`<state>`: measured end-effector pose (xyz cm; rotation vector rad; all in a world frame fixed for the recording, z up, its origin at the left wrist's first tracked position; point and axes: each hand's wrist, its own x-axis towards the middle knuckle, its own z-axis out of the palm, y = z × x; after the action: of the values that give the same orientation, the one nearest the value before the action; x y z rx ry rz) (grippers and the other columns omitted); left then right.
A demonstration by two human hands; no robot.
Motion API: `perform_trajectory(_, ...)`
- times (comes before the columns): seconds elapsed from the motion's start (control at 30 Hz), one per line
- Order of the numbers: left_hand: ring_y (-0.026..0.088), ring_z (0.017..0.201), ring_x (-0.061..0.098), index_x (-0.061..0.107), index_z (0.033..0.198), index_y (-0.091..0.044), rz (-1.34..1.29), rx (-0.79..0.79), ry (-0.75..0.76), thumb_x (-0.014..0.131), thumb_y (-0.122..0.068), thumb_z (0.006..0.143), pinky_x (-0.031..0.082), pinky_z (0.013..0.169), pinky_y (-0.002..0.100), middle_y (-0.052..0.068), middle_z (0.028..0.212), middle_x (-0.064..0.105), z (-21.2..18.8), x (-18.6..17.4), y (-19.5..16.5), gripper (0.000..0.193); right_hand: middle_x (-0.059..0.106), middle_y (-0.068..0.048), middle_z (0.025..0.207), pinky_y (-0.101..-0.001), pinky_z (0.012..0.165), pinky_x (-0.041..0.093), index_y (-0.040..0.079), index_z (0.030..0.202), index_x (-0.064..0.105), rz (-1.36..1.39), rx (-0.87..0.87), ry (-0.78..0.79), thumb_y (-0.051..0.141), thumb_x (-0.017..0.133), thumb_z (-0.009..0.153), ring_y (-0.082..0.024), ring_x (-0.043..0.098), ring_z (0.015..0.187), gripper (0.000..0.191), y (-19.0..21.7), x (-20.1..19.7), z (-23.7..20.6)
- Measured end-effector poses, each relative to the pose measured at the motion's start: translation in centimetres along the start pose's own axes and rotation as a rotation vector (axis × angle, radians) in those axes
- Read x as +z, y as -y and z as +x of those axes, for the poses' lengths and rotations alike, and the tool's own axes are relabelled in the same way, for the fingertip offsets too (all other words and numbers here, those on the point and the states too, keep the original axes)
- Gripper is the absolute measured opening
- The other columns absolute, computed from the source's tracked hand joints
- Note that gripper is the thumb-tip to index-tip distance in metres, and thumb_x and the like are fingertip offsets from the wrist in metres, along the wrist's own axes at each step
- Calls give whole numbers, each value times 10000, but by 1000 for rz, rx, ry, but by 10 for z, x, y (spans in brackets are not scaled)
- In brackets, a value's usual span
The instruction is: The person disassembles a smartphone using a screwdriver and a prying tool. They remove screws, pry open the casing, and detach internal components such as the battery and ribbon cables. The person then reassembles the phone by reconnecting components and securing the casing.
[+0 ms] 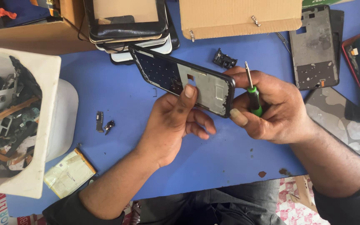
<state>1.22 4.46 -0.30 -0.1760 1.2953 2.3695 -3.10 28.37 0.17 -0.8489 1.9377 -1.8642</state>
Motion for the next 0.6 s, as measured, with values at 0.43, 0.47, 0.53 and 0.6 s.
perform_trajectory(0.43,119,325,503,659,676,-43,394,-108,-82,411,-614,993,357,308,256,83,533,678,-9,5,-29,698,509,25,761,-252,570,370,-39,1511,439,343,36,62,32,572,1087,-51,430,618,450,-2,-5,15)
perform_trajectory(0.47,111,329,495,654,671,-54,427,-39,-88,455,-581,1002,368,313,253,68,523,663,-12,5,-29,653,511,24,755,-251,566,369,-43,1504,445,348,57,63,31,578,1080,-51,428,615,450,-2,-6,15)
perform_trajectory(0.53,129,489,562,641,710,-71,884,258,-292,621,-543,997,419,465,265,61,584,665,-18,7,-26,553,514,25,748,-247,561,365,-50,1490,460,343,79,60,36,583,1073,-53,430,615,443,-2,-5,16)
perform_trajectory(0.6,173,703,610,625,856,-77,1235,663,-404,769,-504,947,452,643,324,73,752,657,-20,8,-25,460,518,30,744,-240,557,359,-55,1479,477,324,85,57,47,584,1073,-57,439,622,433,-2,-6,16)
